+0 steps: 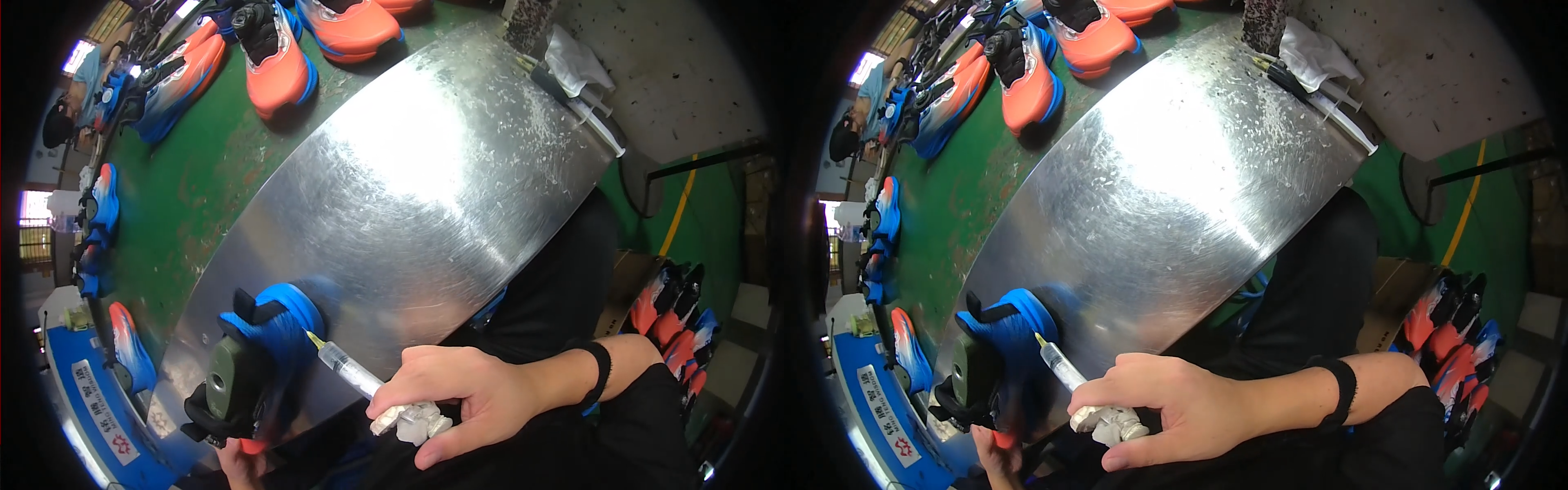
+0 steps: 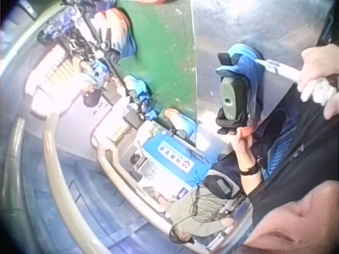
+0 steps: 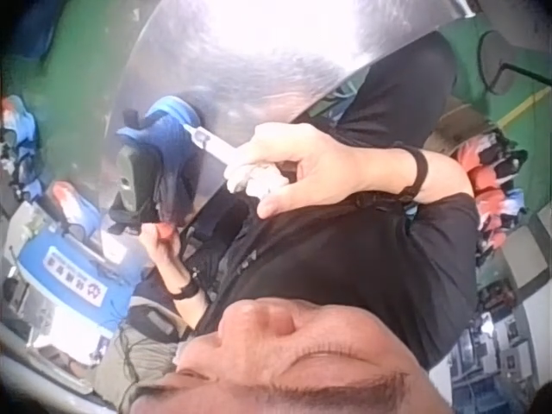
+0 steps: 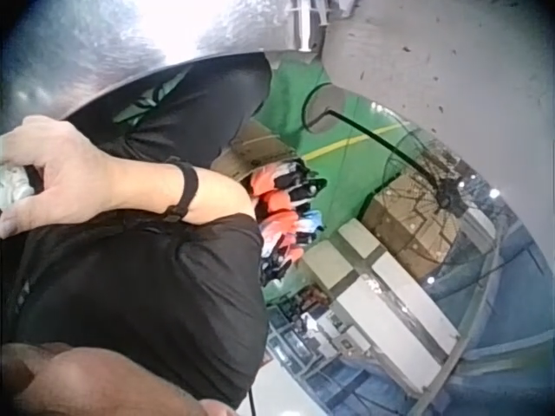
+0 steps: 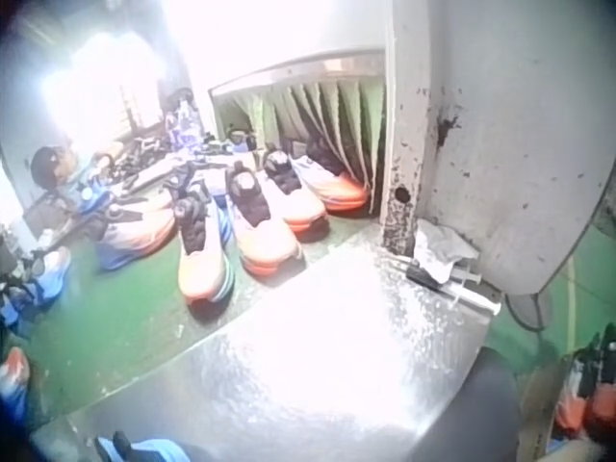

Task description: Applying adhesive to shoe outsoles using a syringe.

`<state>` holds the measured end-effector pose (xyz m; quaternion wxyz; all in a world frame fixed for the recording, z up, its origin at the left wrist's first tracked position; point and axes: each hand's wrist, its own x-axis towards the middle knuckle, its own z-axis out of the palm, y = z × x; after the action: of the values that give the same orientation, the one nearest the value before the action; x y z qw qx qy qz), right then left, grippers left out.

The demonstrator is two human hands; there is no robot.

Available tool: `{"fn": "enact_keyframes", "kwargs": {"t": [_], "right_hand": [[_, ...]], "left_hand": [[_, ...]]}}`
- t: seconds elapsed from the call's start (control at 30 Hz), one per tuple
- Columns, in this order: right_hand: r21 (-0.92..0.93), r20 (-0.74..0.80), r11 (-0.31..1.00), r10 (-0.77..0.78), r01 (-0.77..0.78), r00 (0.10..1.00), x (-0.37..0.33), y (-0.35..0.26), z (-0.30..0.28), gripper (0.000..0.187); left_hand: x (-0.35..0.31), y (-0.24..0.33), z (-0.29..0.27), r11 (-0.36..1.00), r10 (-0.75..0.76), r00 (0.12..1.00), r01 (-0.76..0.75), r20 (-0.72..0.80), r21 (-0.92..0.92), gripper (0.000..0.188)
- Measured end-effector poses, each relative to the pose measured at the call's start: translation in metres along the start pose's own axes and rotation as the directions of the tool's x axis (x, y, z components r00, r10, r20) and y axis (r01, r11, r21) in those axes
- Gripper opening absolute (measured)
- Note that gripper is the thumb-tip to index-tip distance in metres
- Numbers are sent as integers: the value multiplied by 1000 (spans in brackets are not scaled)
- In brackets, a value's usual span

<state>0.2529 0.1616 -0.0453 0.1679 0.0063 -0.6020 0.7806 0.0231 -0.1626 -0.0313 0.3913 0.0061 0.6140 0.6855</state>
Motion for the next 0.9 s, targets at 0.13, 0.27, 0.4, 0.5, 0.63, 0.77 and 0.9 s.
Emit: {"fn": "enact_keyframes", "kwargs": {"t": [0.13, 0.27, 0.4, 0.5, 0.63, 0.77, 0.9], "right_hand": [[-17, 4, 1000, 13, -13, 1000, 2, -4, 5, 44], [-5, 34, 995, 103, -103, 994, 5, -15, 8, 44], [13, 38, 997, 77, -77, 996, 10, -25, 15, 53], [-43, 54, 992, 121, -119, 991, 10, -38, 23, 41], [275, 170, 882, 348, -383, 922, 5, -60, 32, 57], [220, 204, 893, 351, -392, 914, -1, -83, 28, 56], [108, 223, 920, 346, -376, 911, -7, -107, 23, 57]], "left_hand": [[-17, -10, 35, 999, -29, 1000, 29, -5, 35, 47], [-21, -17, 67, 975, -221, 964, 221, 149, 17, 92], [-22, -26, 83, 964, -217, 938, 249, 270, -89, 85], [-20, -32, 90, 939, -240, 906, 308, 348, -154, 86], [-18, -38, 103, 849, -148, 862, 362, 484, -384, 49], [-23, -34, 120, 782, -246, 863, 445, 441, -435, 59], [-22, -39, 137, 719, -247, 830, 503, 499, -480, 65]]}}
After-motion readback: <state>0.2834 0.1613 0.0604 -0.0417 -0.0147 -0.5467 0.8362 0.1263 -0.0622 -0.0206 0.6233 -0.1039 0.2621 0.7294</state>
